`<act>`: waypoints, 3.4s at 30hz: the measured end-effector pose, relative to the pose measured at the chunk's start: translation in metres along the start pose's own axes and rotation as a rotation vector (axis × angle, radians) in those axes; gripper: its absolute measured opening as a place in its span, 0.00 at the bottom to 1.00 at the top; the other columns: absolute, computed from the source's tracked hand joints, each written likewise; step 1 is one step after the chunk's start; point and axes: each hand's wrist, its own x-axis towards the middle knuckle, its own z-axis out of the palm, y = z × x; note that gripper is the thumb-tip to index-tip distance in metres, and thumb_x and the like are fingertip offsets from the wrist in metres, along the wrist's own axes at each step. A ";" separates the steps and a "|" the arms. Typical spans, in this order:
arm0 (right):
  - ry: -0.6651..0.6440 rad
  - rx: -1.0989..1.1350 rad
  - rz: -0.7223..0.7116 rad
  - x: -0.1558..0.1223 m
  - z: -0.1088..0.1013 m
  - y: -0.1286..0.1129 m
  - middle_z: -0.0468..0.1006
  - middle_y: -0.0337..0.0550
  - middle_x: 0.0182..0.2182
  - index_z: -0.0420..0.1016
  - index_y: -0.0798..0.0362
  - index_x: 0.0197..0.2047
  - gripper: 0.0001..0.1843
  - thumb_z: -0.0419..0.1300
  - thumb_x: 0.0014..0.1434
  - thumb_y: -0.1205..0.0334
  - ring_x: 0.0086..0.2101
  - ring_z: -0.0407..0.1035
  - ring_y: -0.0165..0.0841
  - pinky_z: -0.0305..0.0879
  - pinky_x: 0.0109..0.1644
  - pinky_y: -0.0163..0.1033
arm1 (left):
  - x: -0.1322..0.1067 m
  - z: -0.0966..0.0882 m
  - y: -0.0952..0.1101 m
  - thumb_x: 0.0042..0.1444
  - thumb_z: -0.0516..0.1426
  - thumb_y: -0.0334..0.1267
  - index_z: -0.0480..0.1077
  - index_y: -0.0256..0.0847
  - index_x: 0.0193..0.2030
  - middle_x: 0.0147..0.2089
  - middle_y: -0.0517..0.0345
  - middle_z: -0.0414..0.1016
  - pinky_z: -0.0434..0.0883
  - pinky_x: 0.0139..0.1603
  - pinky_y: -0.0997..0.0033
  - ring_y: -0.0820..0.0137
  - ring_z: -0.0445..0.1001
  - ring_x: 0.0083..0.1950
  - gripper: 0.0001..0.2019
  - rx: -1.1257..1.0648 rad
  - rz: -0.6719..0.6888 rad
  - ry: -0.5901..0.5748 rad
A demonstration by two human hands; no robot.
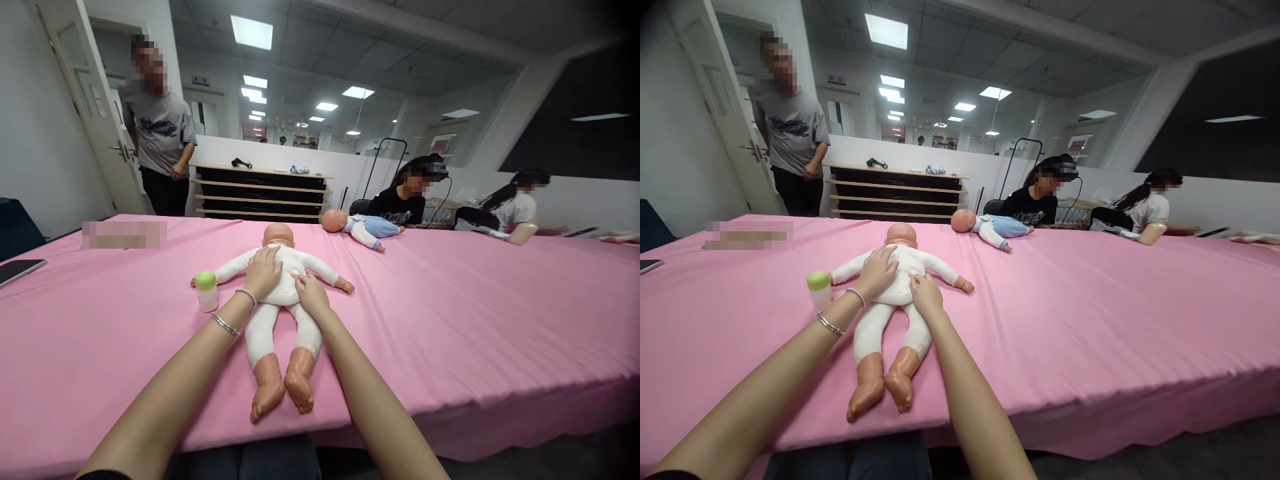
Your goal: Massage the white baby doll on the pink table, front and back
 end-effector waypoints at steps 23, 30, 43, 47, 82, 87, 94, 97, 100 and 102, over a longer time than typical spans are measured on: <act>-0.135 -0.151 0.087 0.076 0.024 -0.003 0.36 0.36 0.67 0.42 0.46 0.68 0.31 0.35 0.64 0.48 0.66 0.29 0.40 0.26 0.63 0.65 | 0.013 0.032 -0.047 0.61 0.41 0.55 0.51 0.53 0.66 0.70 0.61 0.39 0.41 0.64 0.38 0.54 0.37 0.70 0.27 -0.082 -0.184 -0.274; 0.155 -0.241 0.315 0.068 0.024 0.040 0.41 0.45 0.66 0.46 0.54 0.67 0.30 0.37 0.63 0.56 0.66 0.34 0.35 0.25 0.65 0.59 | 0.004 0.040 -0.077 0.60 0.38 0.56 0.52 0.43 0.66 0.69 0.53 0.46 0.35 0.66 0.43 0.57 0.37 0.70 0.31 0.038 -0.366 -0.133; -0.064 0.100 -0.329 0.086 0.022 0.036 0.49 0.38 0.65 0.55 0.45 0.63 0.26 0.38 0.64 0.51 0.65 0.39 0.34 0.29 0.66 0.56 | 0.010 0.040 -0.074 0.62 0.41 0.45 0.56 0.46 0.64 0.68 0.55 0.50 0.46 0.66 0.46 0.61 0.46 0.69 0.24 -0.285 0.058 -0.052; -0.053 -0.096 -0.092 0.083 0.030 0.046 0.42 0.38 0.66 0.47 0.46 0.66 0.27 0.33 0.65 0.56 0.66 0.35 0.36 0.31 0.65 0.60 | 0.008 0.043 -0.073 0.63 0.36 0.48 0.51 0.52 0.66 0.69 0.59 0.45 0.41 0.64 0.38 0.57 0.41 0.70 0.25 -0.095 -0.158 -0.210; 0.347 -0.341 0.000 0.080 0.019 0.053 0.43 0.44 0.66 0.45 0.54 0.67 0.29 0.34 0.63 0.60 0.65 0.37 0.33 0.36 0.65 0.52 | 0.003 0.027 -0.083 0.63 0.38 0.42 0.54 0.38 0.65 0.66 0.49 0.54 0.45 0.67 0.51 0.61 0.46 0.69 0.25 0.145 -0.345 0.215; 0.167 -0.350 0.026 0.081 0.026 0.055 0.56 0.41 0.63 0.57 0.49 0.63 0.26 0.38 0.63 0.58 0.63 0.46 0.34 0.31 0.66 0.54 | 0.001 0.030 -0.083 0.62 0.39 0.41 0.56 0.46 0.64 0.66 0.58 0.54 0.37 0.66 0.41 0.61 0.44 0.69 0.24 0.159 -0.306 -0.116; 0.437 -0.315 0.092 0.080 0.022 0.057 0.48 0.48 0.65 0.51 0.58 0.65 0.29 0.38 0.62 0.61 0.64 0.40 0.36 0.35 0.66 0.52 | 0.001 0.028 -0.084 0.60 0.42 0.39 0.53 0.33 0.65 0.68 0.47 0.49 0.43 0.66 0.45 0.60 0.43 0.69 0.27 0.218 -0.437 0.157; 0.158 -0.301 -0.157 0.085 0.024 0.055 0.53 0.37 0.64 0.53 0.50 0.65 0.27 0.37 0.63 0.63 0.63 0.45 0.29 0.39 0.66 0.45 | 0.004 0.030 -0.083 0.62 0.38 0.38 0.53 0.41 0.65 0.67 0.55 0.52 0.42 0.67 0.47 0.65 0.49 0.68 0.25 0.166 -0.225 -0.047; 0.103 -0.328 -0.071 0.085 0.028 0.055 0.60 0.37 0.61 0.59 0.48 0.61 0.25 0.39 0.62 0.63 0.61 0.50 0.32 0.35 0.66 0.52 | 0.002 0.032 -0.084 0.62 0.38 0.38 0.58 0.43 0.62 0.65 0.57 0.57 0.38 0.66 0.42 0.63 0.48 0.68 0.23 0.211 -0.280 -0.112; 0.209 -0.340 0.048 0.083 0.029 0.054 0.64 0.40 0.59 0.64 0.50 0.58 0.24 0.41 0.62 0.63 0.61 0.50 0.35 0.32 0.66 0.56 | 0.000 0.032 -0.085 0.60 0.40 0.37 0.61 0.41 0.60 0.64 0.56 0.58 0.36 0.65 0.39 0.61 0.45 0.69 0.23 0.251 -0.387 -0.036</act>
